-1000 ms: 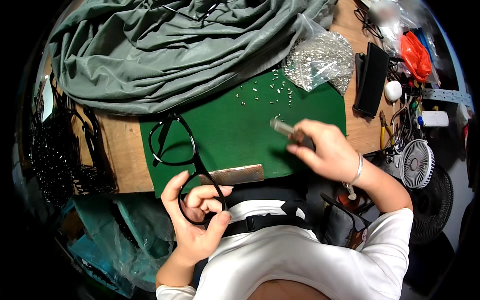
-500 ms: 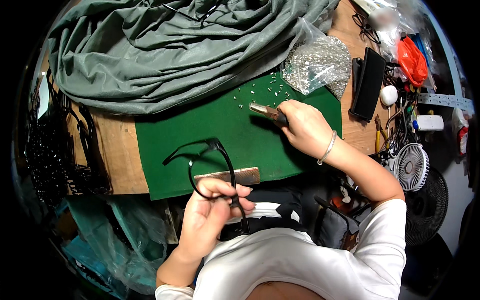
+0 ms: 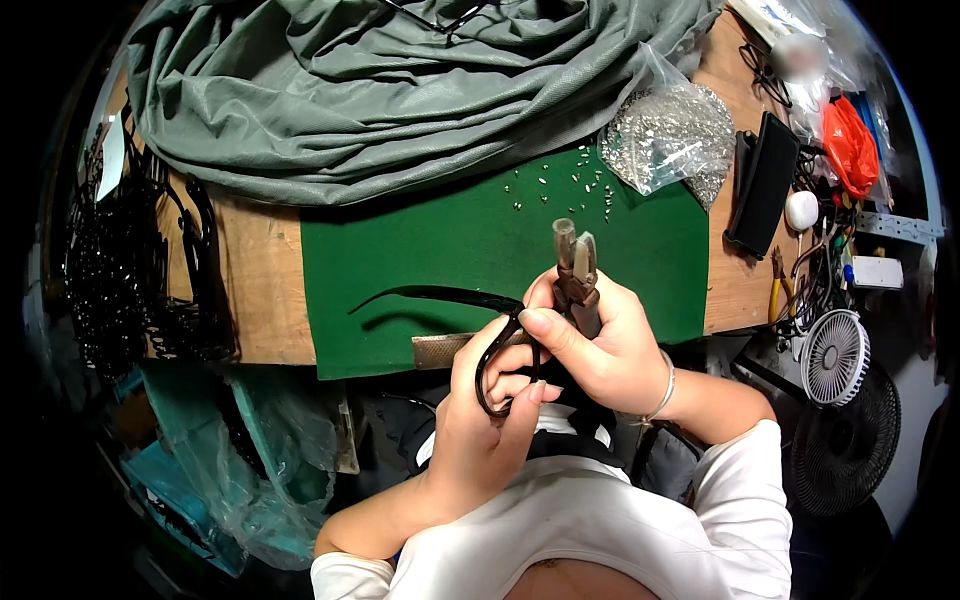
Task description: The person uses pliers to adjust the arms of multiple black eyeglass frames one by one. They pick up each frame from a pile, apply the pliers to the hinge area, and place the frame back on the table. The person also briefly moves a cloth and a small white card on the table.
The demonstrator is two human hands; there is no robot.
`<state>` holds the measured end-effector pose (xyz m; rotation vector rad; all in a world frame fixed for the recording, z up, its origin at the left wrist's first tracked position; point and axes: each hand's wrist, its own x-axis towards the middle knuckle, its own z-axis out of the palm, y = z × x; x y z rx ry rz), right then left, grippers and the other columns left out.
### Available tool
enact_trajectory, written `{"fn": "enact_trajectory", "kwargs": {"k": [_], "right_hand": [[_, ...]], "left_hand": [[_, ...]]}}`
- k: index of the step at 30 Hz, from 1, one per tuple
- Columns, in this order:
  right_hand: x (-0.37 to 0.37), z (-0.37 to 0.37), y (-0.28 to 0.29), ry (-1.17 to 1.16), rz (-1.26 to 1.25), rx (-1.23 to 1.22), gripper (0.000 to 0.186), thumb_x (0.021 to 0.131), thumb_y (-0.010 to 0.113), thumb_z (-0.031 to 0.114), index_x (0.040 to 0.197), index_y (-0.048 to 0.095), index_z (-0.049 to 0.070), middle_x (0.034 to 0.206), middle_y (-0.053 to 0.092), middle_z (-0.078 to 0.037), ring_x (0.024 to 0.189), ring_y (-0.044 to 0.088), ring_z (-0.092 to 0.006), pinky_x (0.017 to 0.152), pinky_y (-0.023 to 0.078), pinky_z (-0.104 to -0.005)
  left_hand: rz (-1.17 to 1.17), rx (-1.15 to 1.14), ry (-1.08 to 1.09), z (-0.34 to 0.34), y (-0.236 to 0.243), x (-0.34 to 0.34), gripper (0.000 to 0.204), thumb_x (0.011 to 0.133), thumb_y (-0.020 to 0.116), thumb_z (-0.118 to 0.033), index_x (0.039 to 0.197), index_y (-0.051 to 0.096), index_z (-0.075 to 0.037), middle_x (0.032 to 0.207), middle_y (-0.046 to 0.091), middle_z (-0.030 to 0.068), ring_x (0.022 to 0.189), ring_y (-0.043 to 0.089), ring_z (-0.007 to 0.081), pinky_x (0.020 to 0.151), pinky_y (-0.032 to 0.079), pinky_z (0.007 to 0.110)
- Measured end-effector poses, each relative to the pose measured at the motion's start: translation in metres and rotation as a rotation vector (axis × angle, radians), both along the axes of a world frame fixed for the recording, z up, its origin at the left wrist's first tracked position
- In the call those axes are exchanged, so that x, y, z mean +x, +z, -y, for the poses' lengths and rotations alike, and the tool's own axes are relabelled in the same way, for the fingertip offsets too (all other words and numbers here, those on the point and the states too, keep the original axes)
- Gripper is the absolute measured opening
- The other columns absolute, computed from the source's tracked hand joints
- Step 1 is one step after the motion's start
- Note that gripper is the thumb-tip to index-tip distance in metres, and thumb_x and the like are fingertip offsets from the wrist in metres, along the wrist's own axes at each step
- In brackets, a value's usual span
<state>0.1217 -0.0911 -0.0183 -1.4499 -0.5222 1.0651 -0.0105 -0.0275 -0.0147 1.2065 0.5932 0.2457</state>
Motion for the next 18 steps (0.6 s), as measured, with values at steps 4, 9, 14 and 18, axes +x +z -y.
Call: {"fn": "enact_trajectory", "kwargs": {"k": [4,9,14,18], "right_hand": [[0.004,-0.006,0.003,-0.004,-0.301,-0.037,0.018,0.082,0.06,0.018,0.082,0.05,0.003,0.068,0.052,0.001,0.062,0.048,-0.0042,0.055,0.04,-0.0189],[0.017,-0.007,0.022,0.088,-0.51,-0.176,0.018,0.081,0.061,0.019,0.081,0.051,0.004,0.067,0.052,0.0,0.06,0.048,-0.0045,0.054,0.039,-0.0185],[0.01,-0.003,0.015,0.038,-0.492,-0.09,0.019,0.081,0.061,0.02,0.082,0.05,0.005,0.068,0.053,0.0,0.059,0.049,-0.0047,0.05,0.037,-0.0179],[0.01,-0.004,0.018,0.046,-0.788,-0.08,0.02,0.081,0.061,0.02,0.086,0.048,0.007,0.07,0.057,-0.003,0.056,0.048,-0.0036,0.042,0.032,-0.0147]], "left_hand": [[0.025,0.0,-0.032,-0.002,0.0,-0.002,0.052,0.081,0.043,0.01,0.127,0.021,-0.001,0.105,0.051,0.0175,0.081,0.06,0.0169,0.074,0.048,0.025],[-0.019,-0.215,-0.147,-0.021,0.011,-0.004,0.052,0.081,0.046,0.008,0.126,0.022,0.0,0.106,0.051,0.0179,0.079,0.06,0.0162,0.071,0.049,0.026],[0.066,-0.416,-0.144,-0.024,0.018,-0.004,0.052,0.081,0.046,0.009,0.126,0.022,0.0,0.108,0.047,0.0161,0.084,0.057,0.0151,0.072,0.05,0.027],[0.12,-0.484,-0.162,-0.025,0.018,-0.008,0.052,0.081,0.045,0.009,0.126,0.02,0.0,0.109,0.043,0.0133,0.092,0.054,0.0145,0.073,0.051,0.027]]}}
